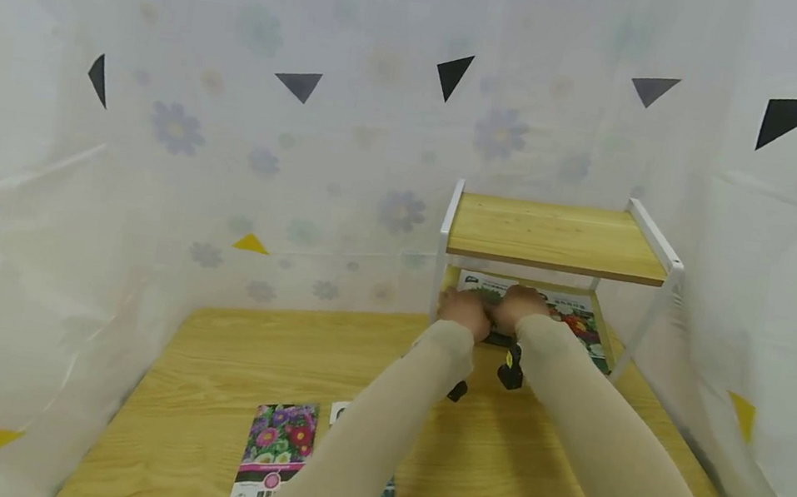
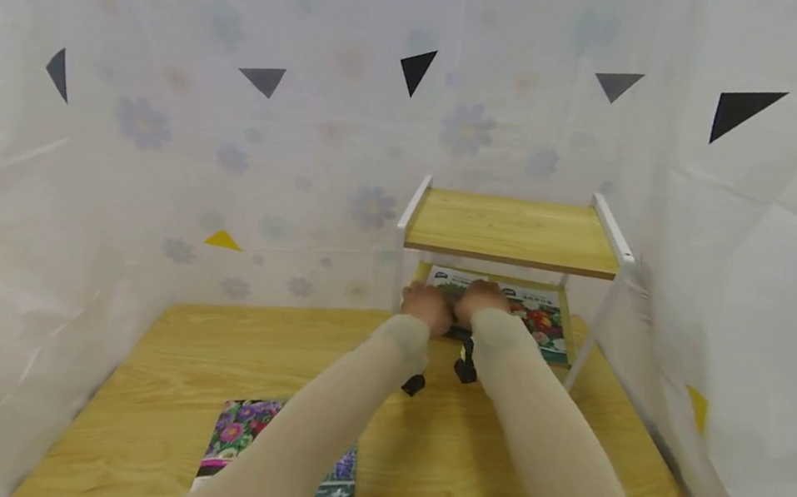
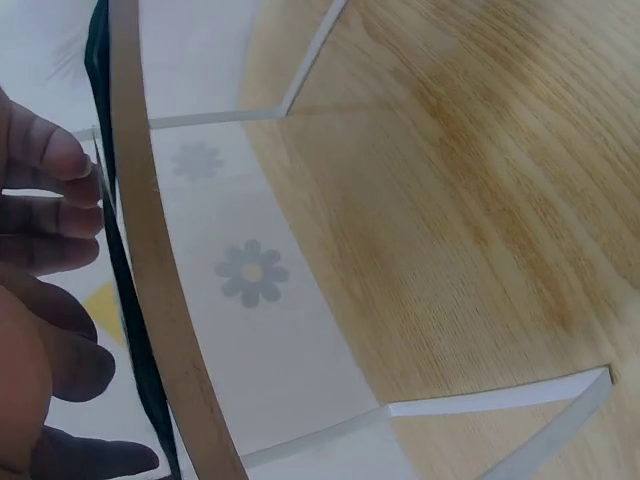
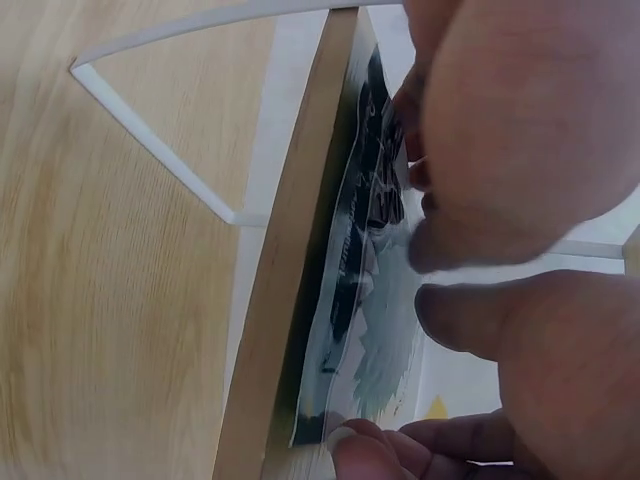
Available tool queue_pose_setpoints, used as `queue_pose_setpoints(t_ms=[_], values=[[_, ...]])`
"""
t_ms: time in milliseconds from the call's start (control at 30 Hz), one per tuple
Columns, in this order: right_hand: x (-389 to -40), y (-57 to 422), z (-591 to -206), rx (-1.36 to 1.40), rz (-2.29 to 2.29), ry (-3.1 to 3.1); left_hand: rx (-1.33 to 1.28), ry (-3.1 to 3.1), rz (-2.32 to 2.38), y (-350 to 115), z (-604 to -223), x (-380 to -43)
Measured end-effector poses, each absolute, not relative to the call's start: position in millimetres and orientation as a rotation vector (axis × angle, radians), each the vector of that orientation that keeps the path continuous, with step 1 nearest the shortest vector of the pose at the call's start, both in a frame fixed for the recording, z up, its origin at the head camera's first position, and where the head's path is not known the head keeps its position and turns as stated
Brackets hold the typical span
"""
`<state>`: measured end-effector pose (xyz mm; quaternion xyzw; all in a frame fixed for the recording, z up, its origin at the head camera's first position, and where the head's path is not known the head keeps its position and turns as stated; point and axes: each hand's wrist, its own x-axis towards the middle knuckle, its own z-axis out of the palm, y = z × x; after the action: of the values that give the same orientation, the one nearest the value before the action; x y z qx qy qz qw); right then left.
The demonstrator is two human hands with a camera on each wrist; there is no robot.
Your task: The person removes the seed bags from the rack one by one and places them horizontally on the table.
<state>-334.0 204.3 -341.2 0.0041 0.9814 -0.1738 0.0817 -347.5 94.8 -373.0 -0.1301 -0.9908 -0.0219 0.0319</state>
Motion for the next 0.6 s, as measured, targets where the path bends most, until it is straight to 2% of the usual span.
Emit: queue_pose_setpoints(t_ms=[600], values=[[-340.9, 199.1, -346.8, -0.004, -0.477, 2.957, -0.38, -3.12, 0.03, 97.1, -372.6, -345.1]])
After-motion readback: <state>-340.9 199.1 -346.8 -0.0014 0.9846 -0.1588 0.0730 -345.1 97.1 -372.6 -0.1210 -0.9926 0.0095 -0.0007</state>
